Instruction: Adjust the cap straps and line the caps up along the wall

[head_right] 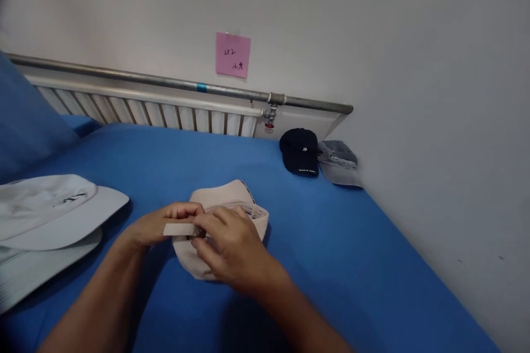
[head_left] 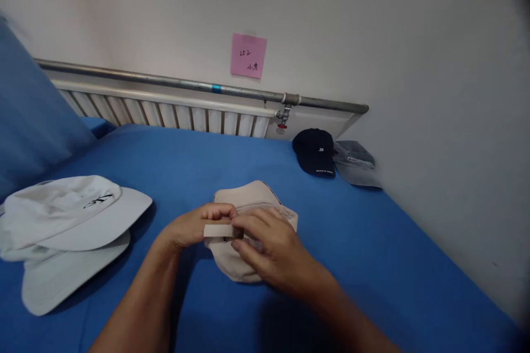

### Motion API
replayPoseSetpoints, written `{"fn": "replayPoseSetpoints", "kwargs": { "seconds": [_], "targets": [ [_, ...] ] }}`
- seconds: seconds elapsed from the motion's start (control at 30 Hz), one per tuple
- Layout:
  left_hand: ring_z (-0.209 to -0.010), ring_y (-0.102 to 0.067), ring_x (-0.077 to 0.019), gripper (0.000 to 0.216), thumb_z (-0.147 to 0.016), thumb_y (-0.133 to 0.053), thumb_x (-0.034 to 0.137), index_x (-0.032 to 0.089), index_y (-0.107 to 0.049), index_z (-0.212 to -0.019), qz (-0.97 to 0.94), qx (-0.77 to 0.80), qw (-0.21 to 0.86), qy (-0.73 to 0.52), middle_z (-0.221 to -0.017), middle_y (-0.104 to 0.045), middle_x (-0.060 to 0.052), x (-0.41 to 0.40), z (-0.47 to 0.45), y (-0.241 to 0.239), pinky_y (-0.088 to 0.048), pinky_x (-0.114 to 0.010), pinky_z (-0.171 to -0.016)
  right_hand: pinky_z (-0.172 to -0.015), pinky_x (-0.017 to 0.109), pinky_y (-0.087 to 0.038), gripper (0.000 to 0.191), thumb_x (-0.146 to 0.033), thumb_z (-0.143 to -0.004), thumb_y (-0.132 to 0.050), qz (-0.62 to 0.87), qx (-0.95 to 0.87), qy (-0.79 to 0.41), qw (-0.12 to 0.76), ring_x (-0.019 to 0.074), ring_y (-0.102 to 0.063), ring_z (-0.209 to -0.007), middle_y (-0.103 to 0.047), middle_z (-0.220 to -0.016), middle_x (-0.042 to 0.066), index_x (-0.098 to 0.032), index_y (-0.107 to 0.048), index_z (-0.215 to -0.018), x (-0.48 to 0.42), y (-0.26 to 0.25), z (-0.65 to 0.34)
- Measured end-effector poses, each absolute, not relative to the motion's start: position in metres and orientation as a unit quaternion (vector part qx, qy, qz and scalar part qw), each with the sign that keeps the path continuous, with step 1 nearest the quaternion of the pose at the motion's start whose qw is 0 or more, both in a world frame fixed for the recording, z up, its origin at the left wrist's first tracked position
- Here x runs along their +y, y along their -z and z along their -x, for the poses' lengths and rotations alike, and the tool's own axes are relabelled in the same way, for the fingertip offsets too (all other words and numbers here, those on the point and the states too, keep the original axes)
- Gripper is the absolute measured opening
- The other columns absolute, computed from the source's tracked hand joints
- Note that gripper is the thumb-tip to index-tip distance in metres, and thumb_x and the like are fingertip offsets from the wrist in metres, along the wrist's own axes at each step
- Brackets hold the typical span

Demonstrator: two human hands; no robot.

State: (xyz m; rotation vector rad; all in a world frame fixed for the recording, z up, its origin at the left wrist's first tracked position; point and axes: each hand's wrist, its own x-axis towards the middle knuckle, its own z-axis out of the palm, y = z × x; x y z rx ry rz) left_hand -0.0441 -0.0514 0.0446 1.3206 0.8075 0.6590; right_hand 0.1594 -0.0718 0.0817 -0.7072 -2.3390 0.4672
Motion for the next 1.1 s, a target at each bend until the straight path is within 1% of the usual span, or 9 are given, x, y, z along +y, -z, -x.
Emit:
{"fn": "replayPoseSetpoints", "kwargs": {
  "seconds": [0.07, 0.17, 0.3, 0.43, 0.6, 0.7, 0.83, 0.97, 1.1],
  "targets": [
    [-0.053, -0.038, -0.0081, 0.028, -0.071, -0.07, 0.037, 0.016, -0.054, -0.076, -0.581, 0.35, 0.671, -0.3, -0.063, -0.047, 0.004, -0.052, 0.044, -0.045, -0.028, -0.021, -0.05, -0.083, 0.037, -0.045, 0.018, -0.016, -0.084, -0.057, 0.276, -0.897, -0.178, 0.296, 0.0198, -0.06, -0.088, -0.067, -0.093, 0.005, -0.022, -0.063, -0.099, -0.068, -0.085, -0.157],
    [-0.051, -0.036, -0.0073, 0.026, -0.071, -0.07, 0.036, 0.015, -0.054, -0.076, -0.57, 0.351, 0.674, -0.312, -0.061, -0.046, 0.005, -0.053, 0.043, -0.046, -0.027, -0.021, -0.048, -0.082, 0.035, -0.046, 0.022, -0.017, -0.084, -0.057, 0.279, -0.894, -0.203, 0.285, 0.019, -0.06, -0.089, -0.066, -0.097, 0.005, -0.023, -0.063, -0.104, -0.063, -0.084, -0.157],
    [-0.053, -0.04, -0.0079, 0.024, -0.074, -0.067, 0.034, 0.015, -0.058, -0.085, -0.56, 0.364, 0.67, -0.325, -0.064, -0.051, 0.003, -0.053, 0.044, -0.047, -0.029, -0.021, -0.05, -0.079, 0.031, -0.048, 0.025, -0.016, -0.083, -0.061, 0.271, -0.858, -0.266, 0.345, 0.0167, -0.061, -0.089, -0.066, -0.097, 0.003, -0.024, -0.062, -0.106, -0.056, -0.071, -0.16],
    [-0.059, -0.044, -0.0084, 0.024, -0.076, -0.068, 0.031, 0.016, -0.061, -0.094, -0.559, 0.357, 0.669, -0.335, -0.073, -0.056, 0.001, -0.053, 0.045, -0.05, -0.031, -0.02, -0.053, -0.078, 0.031, -0.048, 0.026, -0.014, -0.079, -0.064, 0.279, -0.818, -0.304, 0.401, 0.0164, -0.063, -0.086, -0.068, -0.093, 0.001, -0.025, -0.064, -0.102, -0.05, -0.057, -0.165],
    [-0.065, -0.049, -0.0093, 0.036, -0.074, -0.071, 0.022, 0.02, -0.058, -0.107, -0.543, 0.32, 0.695, -0.345, -0.079, -0.058, 0.001, -0.053, 0.047, -0.05, -0.034, -0.02, -0.055, -0.077, 0.031, -0.049, 0.021, -0.016, -0.078, -0.063, 0.301, -0.782, -0.337, 0.428, 0.0169, -0.064, -0.085, -0.069, -0.092, 0.002, -0.024, -0.065, -0.098, -0.047, -0.049, -0.17],
    [-0.064, -0.047, -0.0089, 0.033, -0.075, -0.071, 0.025, 0.02, -0.058, -0.105, -0.554, 0.332, 0.686, -0.335, -0.077, -0.056, 0.002, -0.053, 0.045, -0.05, -0.032, -0.019, -0.054, -0.078, 0.031, -0.049, 0.02, -0.018, -0.079, -0.064, 0.289, -0.783, -0.328, 0.443, 0.0171, -0.064, -0.085, -0.07, -0.092, 0.002, -0.024, -0.065, -0.098, -0.047, -0.047, -0.169],
    [-0.062, -0.043, -0.0083, 0.028, -0.077, -0.071, 0.03, 0.019, -0.059, -0.1, -0.6, 0.377, 0.64, -0.299, -0.074, -0.052, 0.004, -0.054, 0.039, -0.051, -0.031, -0.019, -0.054, -0.078, 0.031, -0.051, 0.024, -0.016, -0.078, -0.064, 0.246, -0.809, -0.3, 0.442, 0.0167, -0.064, -0.084, -0.069, -0.092, 0.003, -0.024, -0.064, -0.1, -0.049, -0.048, -0.166],
    [-0.069, -0.047, -0.0112, 0.019, -0.078, -0.067, 0.027, 0.018, -0.062, -0.094, -0.654, 0.337, 0.629, -0.25, -0.082, -0.057, 0.001, -0.052, 0.035, -0.047, -0.036, -0.021, -0.061, -0.076, 0.031, -0.051, 0.027, -0.012, -0.077, -0.059, 0.232, -0.834, -0.262, 0.427, 0.0167, -0.064, -0.081, -0.068, -0.089, 0.003, -0.024, -0.063, -0.102, -0.052, -0.047, -0.165],
    [-0.061, -0.042, -0.0097, 0.013, -0.078, -0.066, 0.027, 0.016, -0.061, -0.084, -0.65, 0.358, 0.62, -0.252, -0.072, -0.053, 0.003, -0.05, 0.032, -0.043, -0.032, -0.021, -0.054, -0.072, 0.03, -0.051, 0.027, -0.011, -0.076, -0.058, 0.236, -0.834, -0.255, 0.429, 0.0159, -0.063, -0.078, -0.067, -0.087, 0.002, -0.024, -0.063, -0.1, -0.051, -0.045, -0.164]
  ]
}}
